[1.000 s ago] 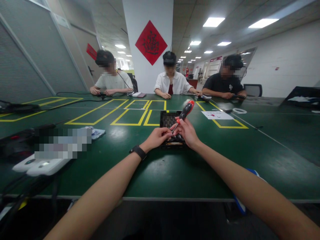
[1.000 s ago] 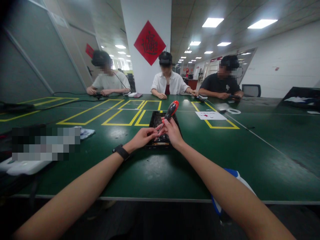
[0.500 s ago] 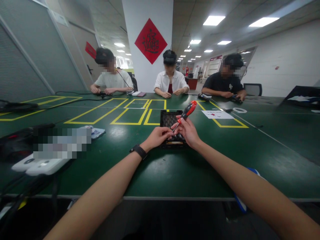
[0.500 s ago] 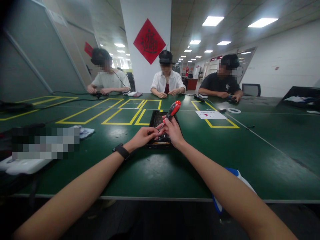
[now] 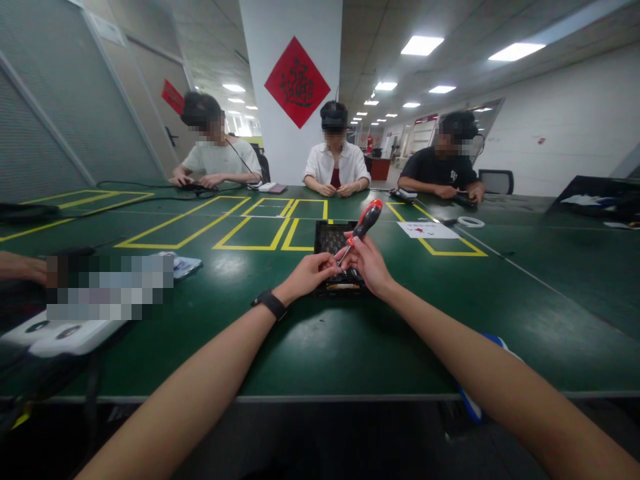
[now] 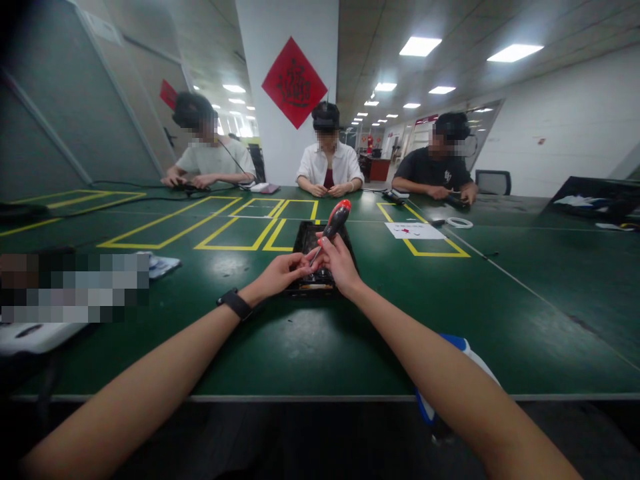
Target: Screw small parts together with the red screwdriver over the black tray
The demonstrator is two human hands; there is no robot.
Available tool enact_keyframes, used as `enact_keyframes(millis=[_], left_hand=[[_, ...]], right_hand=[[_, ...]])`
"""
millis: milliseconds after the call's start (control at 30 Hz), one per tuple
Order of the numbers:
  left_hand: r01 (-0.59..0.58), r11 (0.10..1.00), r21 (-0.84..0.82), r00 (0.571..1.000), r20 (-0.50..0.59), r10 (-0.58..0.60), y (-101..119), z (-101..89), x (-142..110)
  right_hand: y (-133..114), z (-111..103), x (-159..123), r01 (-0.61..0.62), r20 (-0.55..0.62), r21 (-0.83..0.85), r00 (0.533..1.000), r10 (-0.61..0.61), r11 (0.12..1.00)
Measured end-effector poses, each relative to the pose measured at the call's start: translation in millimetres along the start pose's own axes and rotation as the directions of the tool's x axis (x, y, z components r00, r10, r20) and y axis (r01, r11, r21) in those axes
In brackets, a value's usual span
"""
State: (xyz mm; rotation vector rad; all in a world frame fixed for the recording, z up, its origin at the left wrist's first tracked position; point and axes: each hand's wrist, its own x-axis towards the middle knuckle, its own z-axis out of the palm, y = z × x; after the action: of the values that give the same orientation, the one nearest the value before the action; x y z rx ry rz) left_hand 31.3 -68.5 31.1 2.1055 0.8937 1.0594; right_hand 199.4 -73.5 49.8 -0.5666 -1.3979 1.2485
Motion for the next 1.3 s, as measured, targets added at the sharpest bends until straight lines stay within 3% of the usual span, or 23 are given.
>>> enact_keyframes(millis=[167,533,933,1300], left_hand=[[-0.024,0.999,-0.046,0.998,0.062,0.027,1.4,-0.1,-0.4],[-0.013,0.998,0.057,0.999,-0.035,0.015,3.1,1.0,0.0],[-0.053,0.998,-0.024,0.995,0.089,0.055,2.3,-1.2,2.2],[-0.024,0.999,0.038,1.0,-0.01,0.025,2.3,0.0,-0.4]], right_hand=[[-1.7,-0.4,0.1,-0.055,0.005,0.028,0.998,0.055,0.998],[0.1,-0.1,0.4,-0.001,-0.002,0.005,1.0,0.001,1.0],[4.6,-3.0,3.2,-0.009,-0.011,0.028,1.0,0.01,1.0],[0.1,1.1,0.4,-0.005,-0.042,0.002,0.999,0.005,1.0]])
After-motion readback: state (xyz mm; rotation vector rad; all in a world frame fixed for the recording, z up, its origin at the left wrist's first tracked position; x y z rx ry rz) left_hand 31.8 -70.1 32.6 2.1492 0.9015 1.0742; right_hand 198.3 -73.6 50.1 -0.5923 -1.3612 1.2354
